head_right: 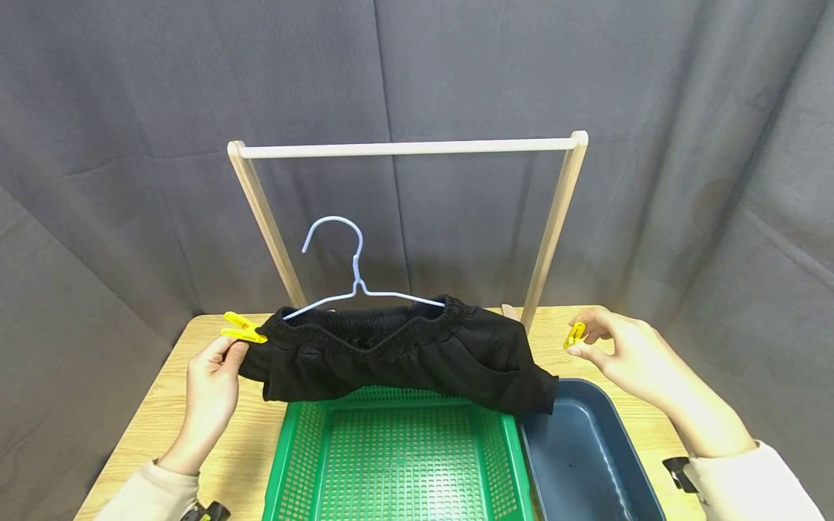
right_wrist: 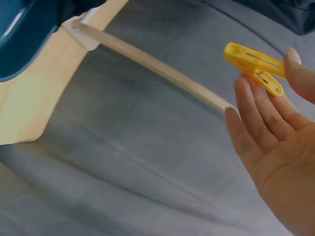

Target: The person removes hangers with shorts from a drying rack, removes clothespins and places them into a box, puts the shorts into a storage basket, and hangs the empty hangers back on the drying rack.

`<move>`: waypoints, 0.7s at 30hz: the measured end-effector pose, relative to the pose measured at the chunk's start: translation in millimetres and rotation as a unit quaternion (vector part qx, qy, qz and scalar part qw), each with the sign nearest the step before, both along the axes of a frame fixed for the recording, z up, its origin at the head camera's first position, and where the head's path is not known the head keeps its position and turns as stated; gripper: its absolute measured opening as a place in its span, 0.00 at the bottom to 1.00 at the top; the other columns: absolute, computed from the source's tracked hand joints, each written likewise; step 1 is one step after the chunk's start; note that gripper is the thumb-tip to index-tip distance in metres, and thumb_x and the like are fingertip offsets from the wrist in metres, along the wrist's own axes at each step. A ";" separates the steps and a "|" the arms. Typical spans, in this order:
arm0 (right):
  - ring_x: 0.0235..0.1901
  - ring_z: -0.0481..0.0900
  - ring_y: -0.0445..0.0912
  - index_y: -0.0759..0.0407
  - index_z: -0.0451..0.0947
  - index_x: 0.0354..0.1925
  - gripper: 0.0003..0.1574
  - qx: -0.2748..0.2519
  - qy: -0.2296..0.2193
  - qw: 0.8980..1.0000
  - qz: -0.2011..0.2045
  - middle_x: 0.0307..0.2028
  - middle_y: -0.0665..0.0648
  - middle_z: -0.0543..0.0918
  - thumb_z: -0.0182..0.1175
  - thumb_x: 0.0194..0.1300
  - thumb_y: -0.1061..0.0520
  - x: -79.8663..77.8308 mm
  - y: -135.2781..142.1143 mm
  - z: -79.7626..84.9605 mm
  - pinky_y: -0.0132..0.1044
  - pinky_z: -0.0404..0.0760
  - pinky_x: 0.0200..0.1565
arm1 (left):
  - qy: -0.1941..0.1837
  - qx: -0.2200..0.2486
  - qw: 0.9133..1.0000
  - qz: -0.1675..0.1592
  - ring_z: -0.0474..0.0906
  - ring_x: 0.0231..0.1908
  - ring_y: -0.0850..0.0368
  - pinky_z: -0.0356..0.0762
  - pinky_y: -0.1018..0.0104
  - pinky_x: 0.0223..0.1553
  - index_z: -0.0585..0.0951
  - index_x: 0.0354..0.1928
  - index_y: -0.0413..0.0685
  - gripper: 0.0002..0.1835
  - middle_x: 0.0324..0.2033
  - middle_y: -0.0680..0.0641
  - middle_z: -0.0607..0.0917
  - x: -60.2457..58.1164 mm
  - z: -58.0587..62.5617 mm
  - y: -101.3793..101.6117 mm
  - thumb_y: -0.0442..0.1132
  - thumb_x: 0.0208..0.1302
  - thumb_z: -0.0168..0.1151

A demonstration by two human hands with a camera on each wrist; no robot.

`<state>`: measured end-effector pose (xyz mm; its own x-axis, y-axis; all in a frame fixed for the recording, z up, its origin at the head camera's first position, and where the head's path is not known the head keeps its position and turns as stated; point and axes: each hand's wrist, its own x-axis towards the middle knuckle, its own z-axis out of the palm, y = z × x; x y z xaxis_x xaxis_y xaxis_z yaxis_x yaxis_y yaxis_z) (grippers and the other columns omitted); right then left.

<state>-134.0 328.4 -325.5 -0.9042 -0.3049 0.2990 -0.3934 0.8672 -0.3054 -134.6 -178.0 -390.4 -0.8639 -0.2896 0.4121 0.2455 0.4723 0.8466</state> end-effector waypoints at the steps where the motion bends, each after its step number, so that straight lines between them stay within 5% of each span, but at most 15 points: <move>1: 0.28 0.75 0.36 0.54 0.77 0.39 0.18 0.002 -0.006 1.000 0.005 0.28 0.45 0.80 0.71 0.48 0.59 0.0 2.9 -2.9 0.33 0.72 0.27 | 0.003 -0.001 1.000 0.000 0.74 0.32 0.68 0.70 0.80 0.36 0.83 0.36 0.41 0.06 0.32 0.47 0.83 0.2 0.0 0.1 0.33 0.63 0.58; 10: 0.26 0.76 0.35 0.58 0.77 0.39 0.15 0.007 -0.097 0.995 0.000 0.27 0.44 0.80 0.68 0.51 0.59 1.7 22.9 -27.1 0.33 0.73 0.27 | 0.021 0.002 1.000 0.003 0.74 0.30 0.67 0.69 0.79 0.34 0.82 0.33 0.39 0.05 0.30 0.47 0.82 0.8 -2.0 0.6 0.32 0.63 0.58; 21: 0.26 0.77 0.43 0.67 0.77 0.41 0.21 0.003 -0.207 0.978 -0.022 0.30 0.53 0.81 0.69 0.50 0.57 -1.2 27.0 -70.9 0.36 0.74 0.27 | 0.020 -0.001 1.000 0.001 0.73 0.29 0.66 0.69 0.78 0.31 0.82 0.34 0.38 0.05 0.29 0.47 0.82 0.1 -2.6 1.3 0.31 0.63 0.57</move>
